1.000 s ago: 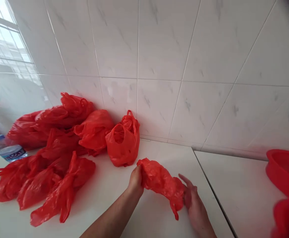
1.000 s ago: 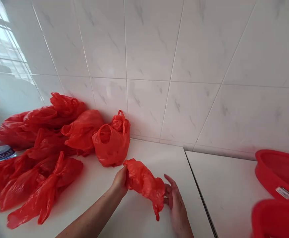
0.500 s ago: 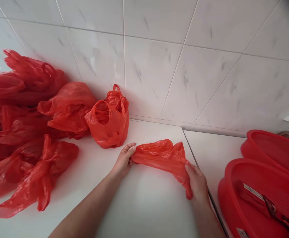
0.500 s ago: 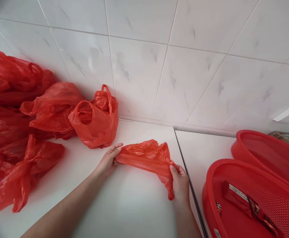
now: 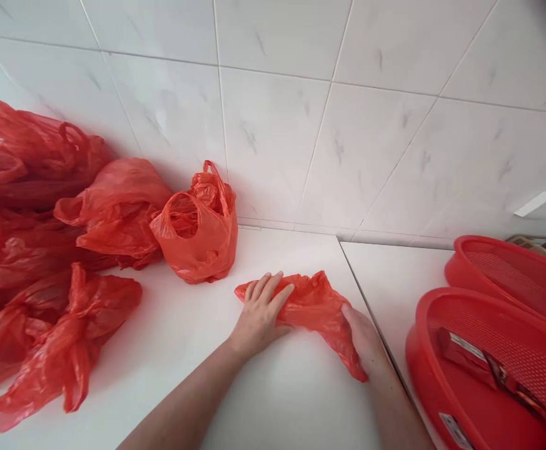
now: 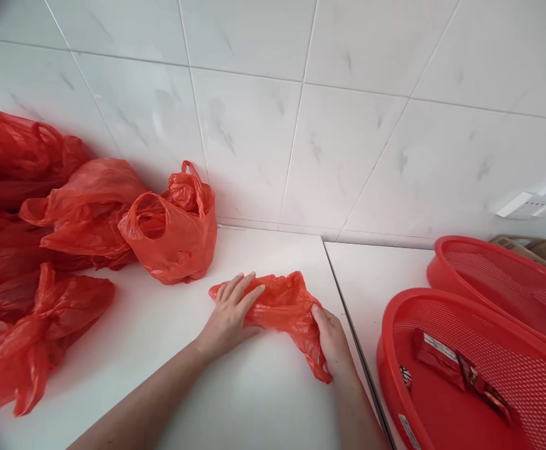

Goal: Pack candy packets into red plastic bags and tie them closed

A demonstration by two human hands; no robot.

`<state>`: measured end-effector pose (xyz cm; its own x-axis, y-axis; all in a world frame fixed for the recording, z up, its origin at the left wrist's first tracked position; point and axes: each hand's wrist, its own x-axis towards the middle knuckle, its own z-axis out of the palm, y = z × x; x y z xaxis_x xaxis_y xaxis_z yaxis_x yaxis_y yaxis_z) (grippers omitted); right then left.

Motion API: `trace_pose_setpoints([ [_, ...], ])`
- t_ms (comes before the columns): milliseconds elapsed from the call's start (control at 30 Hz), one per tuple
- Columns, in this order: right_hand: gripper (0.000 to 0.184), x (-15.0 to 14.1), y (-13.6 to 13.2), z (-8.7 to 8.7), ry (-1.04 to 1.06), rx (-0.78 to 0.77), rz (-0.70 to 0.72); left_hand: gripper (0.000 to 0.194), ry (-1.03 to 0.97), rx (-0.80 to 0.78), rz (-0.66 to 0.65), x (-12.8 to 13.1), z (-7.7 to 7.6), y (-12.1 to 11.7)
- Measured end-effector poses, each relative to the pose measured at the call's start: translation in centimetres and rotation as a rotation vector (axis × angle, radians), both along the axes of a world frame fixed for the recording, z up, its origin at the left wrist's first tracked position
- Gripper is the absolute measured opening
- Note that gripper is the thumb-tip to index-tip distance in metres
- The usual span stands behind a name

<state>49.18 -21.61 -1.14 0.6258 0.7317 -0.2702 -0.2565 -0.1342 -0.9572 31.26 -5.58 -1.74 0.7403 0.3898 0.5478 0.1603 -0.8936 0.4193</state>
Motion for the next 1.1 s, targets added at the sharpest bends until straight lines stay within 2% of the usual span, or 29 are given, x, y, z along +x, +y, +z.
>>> trace_pose_setpoints([
  [67, 0.033, 0.2, -0.5, 0.5, 0.081, 0.052, 0.127, 0.033, 0.058, -0.185, -0.003, 0.2, 0.0, 0.0],
  [100, 0.033, 0.5, -0.7, 0.6, 0.111, 0.109, 0.146, 0.029, 0.038, -0.357, 0.002, 0.2, 0.1, 0.0],
  [167, 0.037, 1.3, -1.2, 0.8, 0.142, 0.271, 0.076, 0.018, -0.057, -0.751, 0.043, 0.1, 0.2, 0.0],
  [233, 0.044, 2.0, -1.3, 0.6, 0.167, 0.398, -0.041, 0.017, -0.165, -1.032, 0.102, 0.2, 0.2, -0.2],
  [300, 0.052, 2.0, -1.1, 0.1, 0.184, 0.401, -0.073, 0.023, -0.221, -1.117, 0.13, 0.5, 0.1, -0.7],
  [367, 0.062, 1.0, -0.4, -0.4, 0.123, 0.291, -0.025, 0.025, -0.242, -1.14, 0.116, 0.9, 0.1, -1.4],
  [467, 0.071, -1.9, 0.9, -0.9, -0.046, 0.139, 0.048, 0.025, -0.262, -1.216, -0.042, 1.5, 0.2, -2.7],
  [567, 0.057, -4.1, 1.9, -1.2, -0.103, 0.111, 0.1, 0.026, -0.22, -1.344, -0.289, 1.6, 0.3, -3.9],
  [633, 0.041, -4.3, 2.1, -1.4, -0.066, 0.09, 0.095, 0.026, -0.202, -1.44, -0.361, 1.6, 0.2, -4.1],
  [667, 0.034, -3.9, 2.1, -1.6, -0.02, 0.09, 0.059, 0.025, -0.222, -1.485, -0.352, 1.6, 0.1, -3.9],
  [733, 0.028, -2.4, 1.8, -1.9, 0.106, 0.134, -0.08, 0.024, -0.347, -1.545, -0.227, 1.5, -0.1, -2.9],
  [833, 0.027, 0.3, 1.2, -2.2, 0.291, 0.272, -0.317, 0.021, -0.563, -1.527, 0.025, 1.0, -0.4, -0.6],
  [900, 0.025, 1.5, 0.9, -2.1, 0.37, 0.319, -0.358, 0.019, -0.596, -1.485, 0.115, 0.6, -0.5, 0.5],
  [967, 0.022, 1.8, 0.7, -1.6, 0.395, 0.317, -0.328, 0.021, -0.588, -1.443, 0.185, 0.1, -0.3, 0.9],
  [1000, 0.021, 1.7, 0.7, -1.3, 0.38, 0.305, -0.304, 0.025, -0.585, -1.356, 0.23, -0.2, -0.1, 0.7],
  [1033, 0.022, 1.5, 0.7, -0.9, 0.345, 0.291, -0.28, 0.033, -0.579, -1.202, 0.269, -0.4, 0.2, 0.4],
  [1100, 0.023, 0.9, 0.6, -0.3, 0.244, 0.26, -0.259, 0.053, -0.55, -0.704, 0.278, -0.9, 1.2, -0.7],
])
